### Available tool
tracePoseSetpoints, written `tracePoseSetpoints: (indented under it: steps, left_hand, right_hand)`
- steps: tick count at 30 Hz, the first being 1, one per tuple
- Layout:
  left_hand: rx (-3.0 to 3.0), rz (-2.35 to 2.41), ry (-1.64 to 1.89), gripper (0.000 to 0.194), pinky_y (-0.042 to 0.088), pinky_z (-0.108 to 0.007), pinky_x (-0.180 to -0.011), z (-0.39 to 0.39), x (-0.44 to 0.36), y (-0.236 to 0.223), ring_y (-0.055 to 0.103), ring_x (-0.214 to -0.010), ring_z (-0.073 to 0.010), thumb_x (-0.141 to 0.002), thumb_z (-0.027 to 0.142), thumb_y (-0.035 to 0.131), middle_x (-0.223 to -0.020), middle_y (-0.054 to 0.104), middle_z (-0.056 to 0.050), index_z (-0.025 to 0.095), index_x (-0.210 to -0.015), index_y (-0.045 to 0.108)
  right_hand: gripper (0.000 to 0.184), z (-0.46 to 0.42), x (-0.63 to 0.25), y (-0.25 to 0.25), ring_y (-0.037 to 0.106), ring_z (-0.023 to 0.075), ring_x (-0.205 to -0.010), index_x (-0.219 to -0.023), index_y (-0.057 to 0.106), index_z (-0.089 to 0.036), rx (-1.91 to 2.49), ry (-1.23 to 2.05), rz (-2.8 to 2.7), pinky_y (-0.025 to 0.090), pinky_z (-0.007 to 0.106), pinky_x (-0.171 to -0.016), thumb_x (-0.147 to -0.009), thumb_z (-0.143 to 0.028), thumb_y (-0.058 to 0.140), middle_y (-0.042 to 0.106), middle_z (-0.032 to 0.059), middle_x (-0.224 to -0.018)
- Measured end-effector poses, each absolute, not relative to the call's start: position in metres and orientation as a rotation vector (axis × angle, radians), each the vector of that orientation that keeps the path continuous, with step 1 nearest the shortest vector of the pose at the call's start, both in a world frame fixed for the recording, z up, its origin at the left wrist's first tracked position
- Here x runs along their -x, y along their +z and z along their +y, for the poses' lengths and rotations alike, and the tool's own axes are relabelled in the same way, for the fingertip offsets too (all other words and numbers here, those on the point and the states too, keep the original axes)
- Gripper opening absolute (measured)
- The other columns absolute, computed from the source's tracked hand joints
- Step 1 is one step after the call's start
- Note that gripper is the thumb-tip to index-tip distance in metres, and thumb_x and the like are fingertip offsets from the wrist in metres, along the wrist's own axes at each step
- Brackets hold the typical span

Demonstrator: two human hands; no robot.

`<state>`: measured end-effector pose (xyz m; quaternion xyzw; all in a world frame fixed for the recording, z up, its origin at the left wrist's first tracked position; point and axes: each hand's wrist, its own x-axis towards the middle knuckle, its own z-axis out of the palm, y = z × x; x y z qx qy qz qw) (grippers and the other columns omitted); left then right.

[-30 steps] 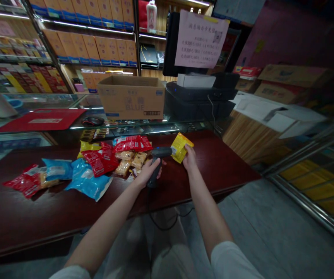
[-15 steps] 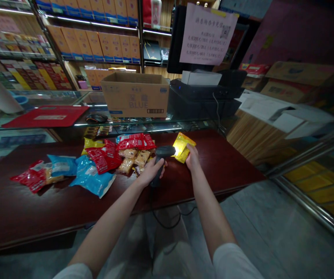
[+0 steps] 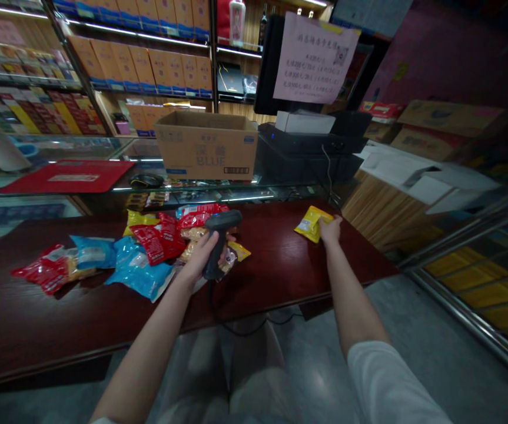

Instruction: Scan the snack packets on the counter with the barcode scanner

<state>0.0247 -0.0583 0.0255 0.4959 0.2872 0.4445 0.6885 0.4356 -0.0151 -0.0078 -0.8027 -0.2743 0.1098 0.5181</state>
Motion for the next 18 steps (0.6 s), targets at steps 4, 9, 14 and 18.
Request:
tracePoseSetpoints:
  steps: [4, 9, 14, 18]
  left_hand:
    - [-1.066, 0.702, 1.061, 0.060, 0.034, -0.022, -0.040, -0.049, 0.011, 0.032, 0.048, -0.041, -0.0108, -0.075, 0.070, 0.067, -0.051, 0.056, 0.001, 0.013, -0.096, 0.066]
    - [-0.979, 0.753, 1.071, 0.060, 0.037, -0.021, -0.039, -0.046, 0.033, 0.030, 0.047, -0.039, -0.0097, -0.074, 0.075, 0.064, -0.049, 0.055, 0.000, 0.015, -0.074, 0.059]
    - [-1.004, 0.719, 1.053, 0.064, 0.034, -0.020, -0.039, -0.049, 0.036, 0.024, 0.042, -0.037, -0.0081, -0.070, 0.078, 0.065, -0.043, 0.048, 0.002, 0.015, -0.070, 0.058]
    - [-1.018, 0.709, 1.055, 0.064, 0.034, -0.020, -0.040, -0.048, 0.037, 0.023, 0.042, -0.038, -0.0083, -0.072, 0.079, 0.063, -0.044, 0.047, 0.002, 0.015, -0.070, 0.058]
  right_hand:
    - [0.077, -0.029, -0.446, -0.012, 0.033, 0.0439, -0.145, -0.141, 0.043, -0.012, 2.120, 0.209, -0.814, 0.023, 0.064, -0.115, -0.071, -0.031, 0.070, 0.033, 0.0312, -0.155]
    - [0.067, -0.033, -0.421, -0.028, 0.024, 0.0454, -0.148, -0.131, 0.055, -0.017, 2.153, 0.299, -1.123, 0.013, 0.070, -0.114, -0.070, -0.038, 0.074, 0.034, 0.0251, -0.157]
    - [0.065, -0.036, -0.365, -0.014, 0.023, 0.0393, -0.148, -0.129, 0.055, -0.016, 1.870, 0.142, -1.119, 0.013, 0.066, -0.116, -0.076, -0.051, 0.068, 0.034, 0.0223, -0.156]
    - [0.056, -0.052, -0.267, -0.022, 0.052, 0.0315, -0.123, -0.108, 0.064, -0.025, 1.504, 0.545, -1.383, 0.034, 0.051, -0.111, -0.067, -0.060, 0.076, 0.064, 0.0116, -0.120]
